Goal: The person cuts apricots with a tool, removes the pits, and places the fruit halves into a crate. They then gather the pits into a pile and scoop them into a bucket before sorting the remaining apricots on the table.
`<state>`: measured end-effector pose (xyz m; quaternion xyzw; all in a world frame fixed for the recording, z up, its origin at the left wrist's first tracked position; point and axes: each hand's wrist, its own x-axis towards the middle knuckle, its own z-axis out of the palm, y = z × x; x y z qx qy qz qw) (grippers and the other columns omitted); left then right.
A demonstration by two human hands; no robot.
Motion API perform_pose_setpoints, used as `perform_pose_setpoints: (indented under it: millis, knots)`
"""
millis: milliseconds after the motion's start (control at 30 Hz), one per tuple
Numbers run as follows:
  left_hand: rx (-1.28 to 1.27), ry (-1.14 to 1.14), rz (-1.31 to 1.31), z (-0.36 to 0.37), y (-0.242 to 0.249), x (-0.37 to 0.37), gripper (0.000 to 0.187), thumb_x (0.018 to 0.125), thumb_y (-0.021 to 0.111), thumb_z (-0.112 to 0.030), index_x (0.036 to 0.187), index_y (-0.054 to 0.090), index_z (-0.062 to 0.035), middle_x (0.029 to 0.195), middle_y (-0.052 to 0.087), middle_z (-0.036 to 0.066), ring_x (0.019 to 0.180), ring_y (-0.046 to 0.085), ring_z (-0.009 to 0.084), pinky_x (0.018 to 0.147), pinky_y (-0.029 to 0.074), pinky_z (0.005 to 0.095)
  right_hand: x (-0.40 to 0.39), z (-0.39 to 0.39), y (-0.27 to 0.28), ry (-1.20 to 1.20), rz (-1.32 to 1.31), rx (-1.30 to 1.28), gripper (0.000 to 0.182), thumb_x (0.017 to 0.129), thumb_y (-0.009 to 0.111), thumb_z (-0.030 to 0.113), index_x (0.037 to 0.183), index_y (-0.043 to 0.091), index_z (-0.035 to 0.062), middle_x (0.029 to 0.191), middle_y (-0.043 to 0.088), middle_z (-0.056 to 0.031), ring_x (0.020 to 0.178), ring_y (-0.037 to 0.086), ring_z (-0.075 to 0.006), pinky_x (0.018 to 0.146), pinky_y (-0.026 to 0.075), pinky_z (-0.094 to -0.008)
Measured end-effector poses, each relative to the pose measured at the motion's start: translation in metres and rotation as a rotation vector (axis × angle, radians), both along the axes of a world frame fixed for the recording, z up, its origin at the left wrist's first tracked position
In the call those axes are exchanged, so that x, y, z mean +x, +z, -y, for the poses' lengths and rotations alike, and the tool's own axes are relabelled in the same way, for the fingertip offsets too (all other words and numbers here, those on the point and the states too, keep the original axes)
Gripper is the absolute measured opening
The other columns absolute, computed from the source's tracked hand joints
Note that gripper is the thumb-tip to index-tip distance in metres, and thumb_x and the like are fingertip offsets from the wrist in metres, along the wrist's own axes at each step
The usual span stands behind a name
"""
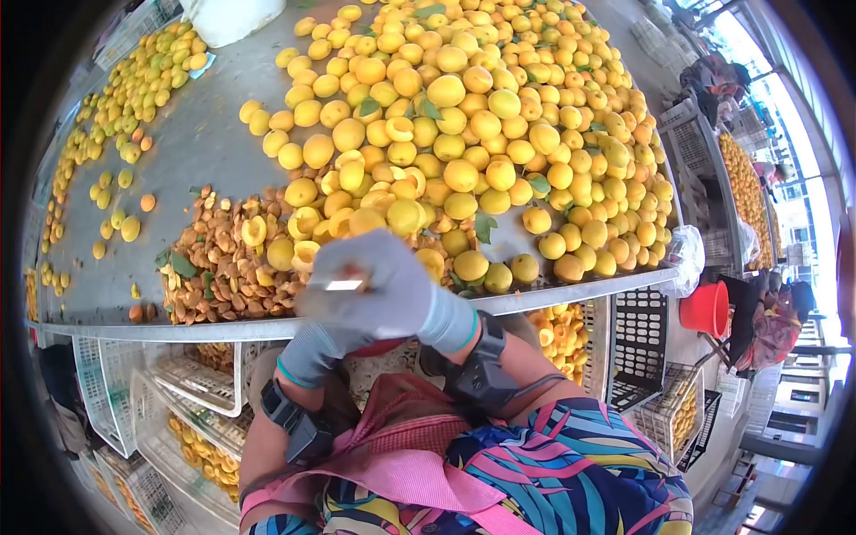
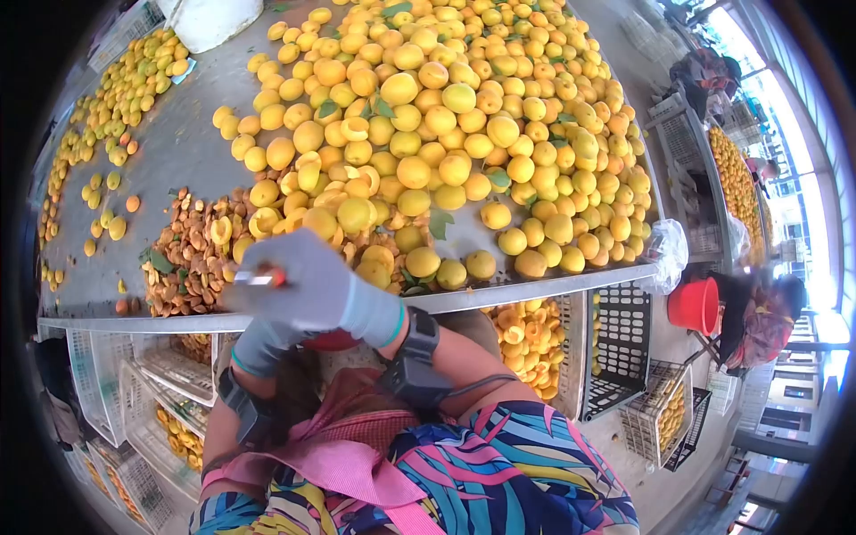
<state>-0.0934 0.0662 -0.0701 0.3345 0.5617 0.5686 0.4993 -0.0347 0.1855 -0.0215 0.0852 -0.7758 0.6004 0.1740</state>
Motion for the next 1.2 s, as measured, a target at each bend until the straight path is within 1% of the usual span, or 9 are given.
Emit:
perform_pose_setpoints:
  millis: [167, 300, 367, 500, 633, 733, 800, 1067, 1200]
  knots:
    - [-0.007, -0.017, 0.224, -0.001, 0.005, 0.001, 0.05, 0.086, 0.061, -0.029, 0.126, 0.048, -0.0012, 0.096, 0.064, 0.008, 0.071, 0.06, 0.0141, 0.055, 0.046, 0.0246, 0.008, -0.021, -0.01, -0.115, -0.121, -1.012, 0.026, 0.089, 0.058, 0.016, 0.065, 0.053, 0.0059, 0.053, 0.047, -0.001, 0.048, 0.051, -0.0108, 0.047, 0.041, -0.0221]
    - [0.038, 0.081, 0.542, -0.002, 0.007, 0.013, 0.052, 0.098, 0.036, -0.044, 0.128, 0.044, -0.0021, 0.083, 0.063, 0.005, 0.055, 0.049, 0.0053, 0.042, 0.029, 0.0177, 0.008, -0.031, 0.0, -0.102, -0.19, -1.087, 0.034, 0.095, 0.047, 0.019, 0.063, 0.045, 0.0092, 0.049, 0.04, 0.0012, 0.039, 0.041, -0.009, 0.04, 0.035, -0.0219]
    - [-0.108, 0.243, 0.502, -0.005, 0.004, 0.014, 0.061, 0.097, 0.022, -0.056, 0.109, 0.05, -0.0031, 0.081, 0.065, 0.009, 0.043, 0.044, 0.0079, 0.037, 0.029, 0.0177, 0.004, -0.025, -0.004, -0.223, -0.184, -1.043, 0.038, 0.098, 0.041, 0.025, 0.063, 0.042, 0.0089, 0.046, 0.036, 0.0021, 0.034, 0.033, -0.0086, 0.036, 0.031, -0.0245]
    - [-0.054, 0.23, -0.022, -0.01, 0.011, 0.021, 0.048, 0.099, 0.025, -0.046, 0.105, 0.05, -0.0045, 0.071, 0.06, 0.007, 0.04, 0.042, 0.0081, 0.036, 0.029, 0.0191, 0.005, -0.025, -0.004, -0.095, -0.139, -1.017, 0.031, 0.095, 0.051, 0.022, 0.068, 0.049, 0.0061, 0.05, 0.044, 0.0022, 0.04, 0.04, -0.0065, 0.039, 0.033, -0.0229]
    - [-0.125, 0.367, 0.282, -0.013, -0.007, 0.021, 0.023, 0.096, 0.041, -0.025, 0.103, 0.05, -0.0051, 0.069, 0.058, 0.006, 0.042, 0.046, 0.0089, 0.037, 0.032, 0.0202, -0.002, -0.014, -0.002, -0.262, 0.047, -1.02, 0.024, 0.09, 0.06, 0.022, 0.076, 0.059, 0.0024, 0.058, 0.054, 0.002, 0.05, 0.047, -0.0038, 0.046, 0.037, -0.0193]
    - [-0.105, 0.31, -0.633, -0.004, -0.034, 0.015, 0.021, 0.084, 0.054, -0.006, 0.105, 0.051, -0.0057, 0.075, 0.06, 0.005, 0.056, 0.056, 0.0129, 0.045, 0.042, 0.0247, -0.009, -0.014, 0.009, -0.139, 0.238, -0.781, 0.026, 0.084, 0.069, 0.023, 0.079, 0.063, -0.0011, 0.067, 0.057, 0.0038, 0.06, 0.048, -0.001, 0.053, 0.039, -0.0182]
    - [-0.089, 0.159, -0.957, 0.001, -0.031, 0.011, 0.035, 0.082, 0.054, -0.018, 0.113, 0.051, -0.0027, 0.1, 0.06, 0.015, 0.092, 0.054, 0.0357, 0.084, 0.043, 0.0456, -0.017, -0.008, 0.003, -0.143, 0.211, -0.691, 0.026, 0.083, 0.07, 0.024, 0.078, 0.063, -0.001, 0.065, 0.057, 0.003, 0.06, 0.048, -0.0021, 0.052, 0.04, -0.0203]
    - [-0.083, 0.11, -0.801, 0.004, -0.044, 0.005, 0.036, 0.086, 0.056, -0.022, 0.117, 0.051, -0.003, 0.103, 0.061, 0.012, 0.092, 0.057, 0.0286, 0.077, 0.047, 0.039, -0.014, 0.008, 0.007, -0.184, 0.173, -0.085, 0.02, 0.075, 0.075, 0.018, 0.076, 0.063, 0.0027, 0.06, 0.053, -0.006, 0.057, 0.049, -0.0088, 0.054, 0.041, -0.0262]
    - [-0.082, 0.157, -0.597, 0.003, -0.036, 0.006, 0.037, 0.087, 0.055, -0.023, 0.119, 0.05, -0.0032, 0.104, 0.06, 0.012, 0.092, 0.058, 0.0265, 0.075, 0.047, 0.037, -0.013, 0.021, 0.006, -0.176, -0.022, 0.285, 0.023, 0.071, 0.075, 0.024, 0.076, 0.059, 0.0073, 0.064, 0.057, -0.0096, 0.059, 0.058, -0.0297, 0.051, 0.043, -0.0334]
